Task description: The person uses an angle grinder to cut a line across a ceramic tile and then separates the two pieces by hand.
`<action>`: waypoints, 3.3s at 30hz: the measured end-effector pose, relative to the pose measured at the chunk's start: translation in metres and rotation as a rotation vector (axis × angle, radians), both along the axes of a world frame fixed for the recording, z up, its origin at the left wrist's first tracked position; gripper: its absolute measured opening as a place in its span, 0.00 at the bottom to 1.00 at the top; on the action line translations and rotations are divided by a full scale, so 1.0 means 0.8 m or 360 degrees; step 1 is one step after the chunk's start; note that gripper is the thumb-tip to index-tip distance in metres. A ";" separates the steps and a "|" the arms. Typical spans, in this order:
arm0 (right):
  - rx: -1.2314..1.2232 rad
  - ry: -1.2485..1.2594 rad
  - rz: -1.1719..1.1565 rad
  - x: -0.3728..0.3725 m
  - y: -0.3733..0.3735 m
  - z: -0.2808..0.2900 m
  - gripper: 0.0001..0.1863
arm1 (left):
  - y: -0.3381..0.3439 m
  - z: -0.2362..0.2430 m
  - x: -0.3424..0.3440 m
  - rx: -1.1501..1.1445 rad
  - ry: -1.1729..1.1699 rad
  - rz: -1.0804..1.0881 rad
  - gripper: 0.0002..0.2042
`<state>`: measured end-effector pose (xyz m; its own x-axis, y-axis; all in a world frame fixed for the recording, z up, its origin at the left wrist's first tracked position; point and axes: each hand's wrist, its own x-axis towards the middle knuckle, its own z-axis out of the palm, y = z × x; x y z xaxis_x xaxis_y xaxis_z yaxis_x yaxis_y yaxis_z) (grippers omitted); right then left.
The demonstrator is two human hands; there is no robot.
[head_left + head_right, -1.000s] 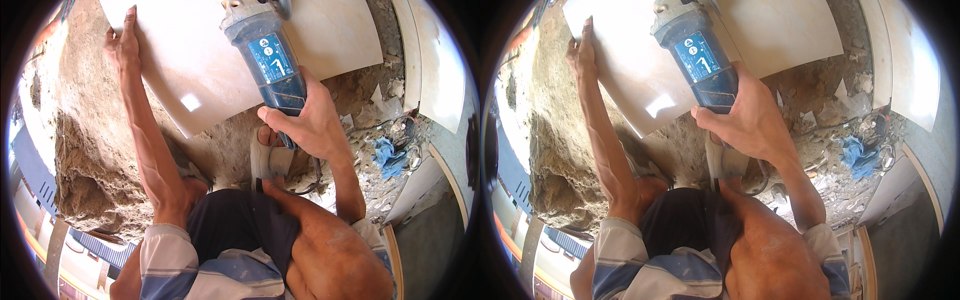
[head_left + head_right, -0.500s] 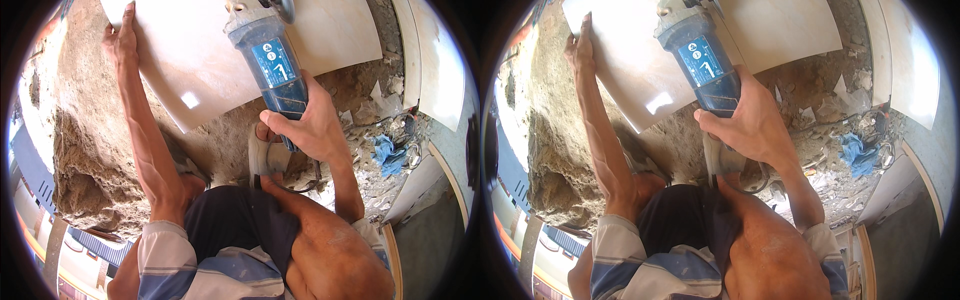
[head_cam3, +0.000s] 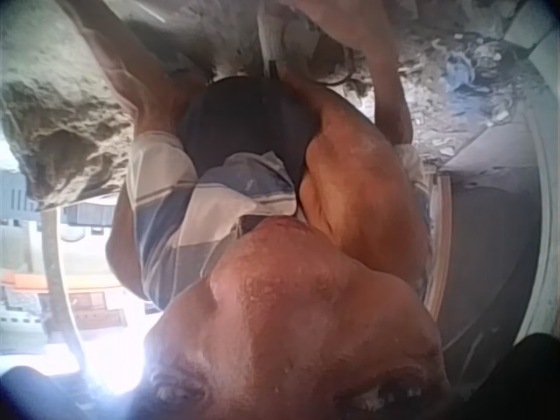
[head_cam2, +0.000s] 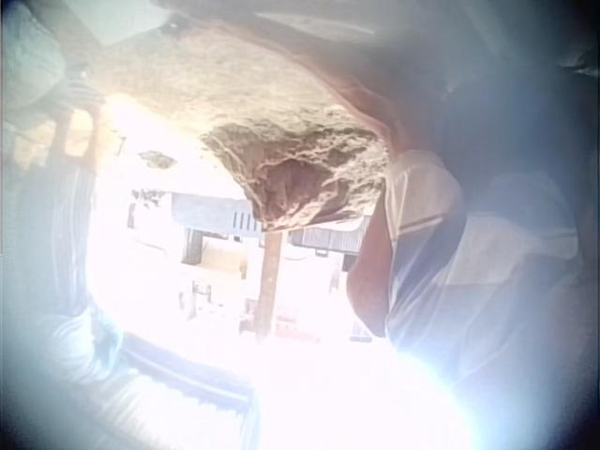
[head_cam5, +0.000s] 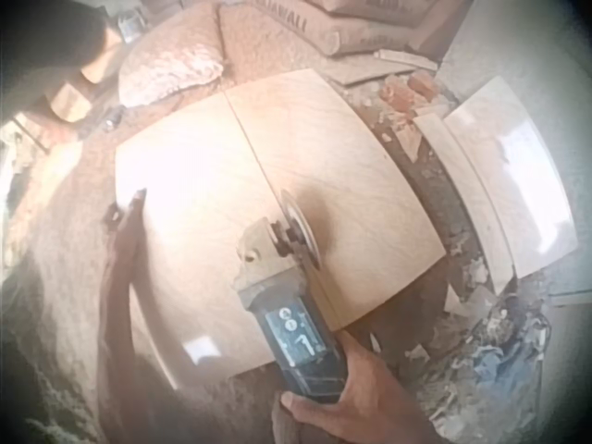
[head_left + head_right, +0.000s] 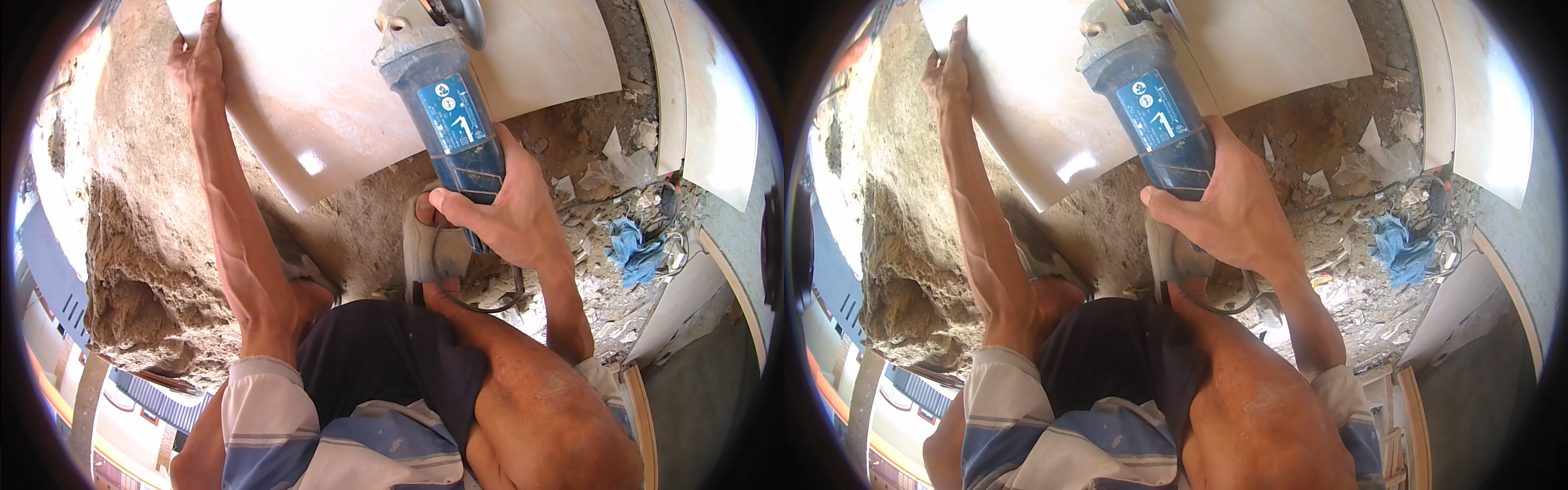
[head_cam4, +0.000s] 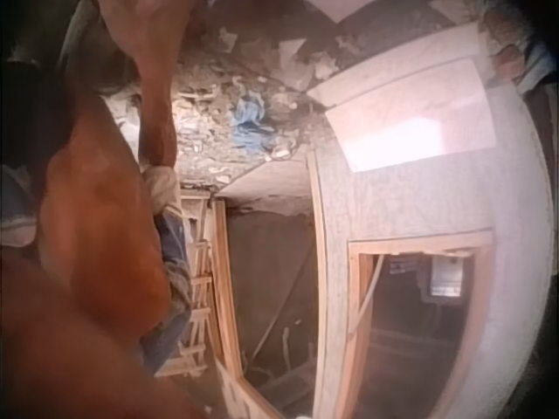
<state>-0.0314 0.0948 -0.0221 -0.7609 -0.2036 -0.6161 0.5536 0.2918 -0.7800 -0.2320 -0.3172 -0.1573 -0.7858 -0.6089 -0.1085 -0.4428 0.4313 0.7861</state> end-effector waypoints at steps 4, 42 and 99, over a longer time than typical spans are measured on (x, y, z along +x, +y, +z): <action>-0.0048 0.0001 -0.0055 0.010 0.002 -0.004 0.38 | 0.002 0.000 0.001 -0.0007 0.0011 -0.0007 0.59; -0.0050 -0.0008 -0.0044 0.061 0.024 0.007 0.36 | 0.002 -0.002 0.002 -0.0026 0.0060 -0.0025 0.61; 0.0047 -0.0062 0.0013 0.130 0.059 0.016 0.41 | 0.005 -0.004 0.001 -0.0035 0.0087 0.0011 0.58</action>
